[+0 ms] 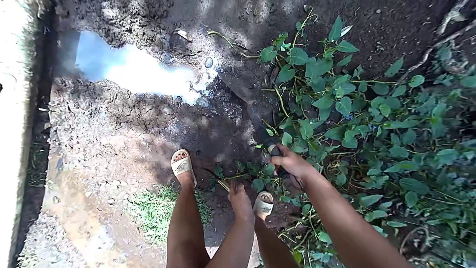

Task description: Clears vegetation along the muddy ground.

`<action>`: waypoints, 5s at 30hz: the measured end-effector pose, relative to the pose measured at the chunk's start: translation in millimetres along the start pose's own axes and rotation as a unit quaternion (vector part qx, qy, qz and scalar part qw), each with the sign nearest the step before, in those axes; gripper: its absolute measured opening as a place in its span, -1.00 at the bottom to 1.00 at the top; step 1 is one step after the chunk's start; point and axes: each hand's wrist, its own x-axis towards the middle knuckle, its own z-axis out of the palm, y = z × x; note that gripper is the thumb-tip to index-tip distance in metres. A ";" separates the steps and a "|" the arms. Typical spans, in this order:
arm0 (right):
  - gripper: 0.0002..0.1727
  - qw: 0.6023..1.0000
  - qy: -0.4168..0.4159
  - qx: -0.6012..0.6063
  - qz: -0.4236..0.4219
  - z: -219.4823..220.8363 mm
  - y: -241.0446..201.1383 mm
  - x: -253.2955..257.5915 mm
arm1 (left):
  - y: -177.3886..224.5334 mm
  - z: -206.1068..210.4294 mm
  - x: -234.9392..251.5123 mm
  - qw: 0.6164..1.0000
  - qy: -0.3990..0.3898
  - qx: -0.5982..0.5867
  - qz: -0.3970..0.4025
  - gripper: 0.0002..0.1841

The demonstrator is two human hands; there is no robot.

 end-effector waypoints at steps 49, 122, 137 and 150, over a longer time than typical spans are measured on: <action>-0.47 0.994 -0.029 0.101 -0.004 -45.0 -34.0 19.6 | -5.5 -7.0 -7.6 0.999 -0.035 -0.007 0.017 -0.45; 0.14 0.993 0.060 -0.066 0.080 16.3 140.7 41.4 | -26.0 4.3 -17.6 0.994 -0.048 0.086 0.049 -0.56; -0.05 0.990 -0.054 0.130 -0.022 -87.4 10.6 50.4 | -28.4 -9.2 -2.8 0.994 -0.048 0.084 0.048 -0.55; 0.20 0.996 -0.061 -0.007 0.066 -13.5 132.9 -0.2 | -28.2 2.3 -15.7 0.995 -0.050 0.074 0.043 -0.54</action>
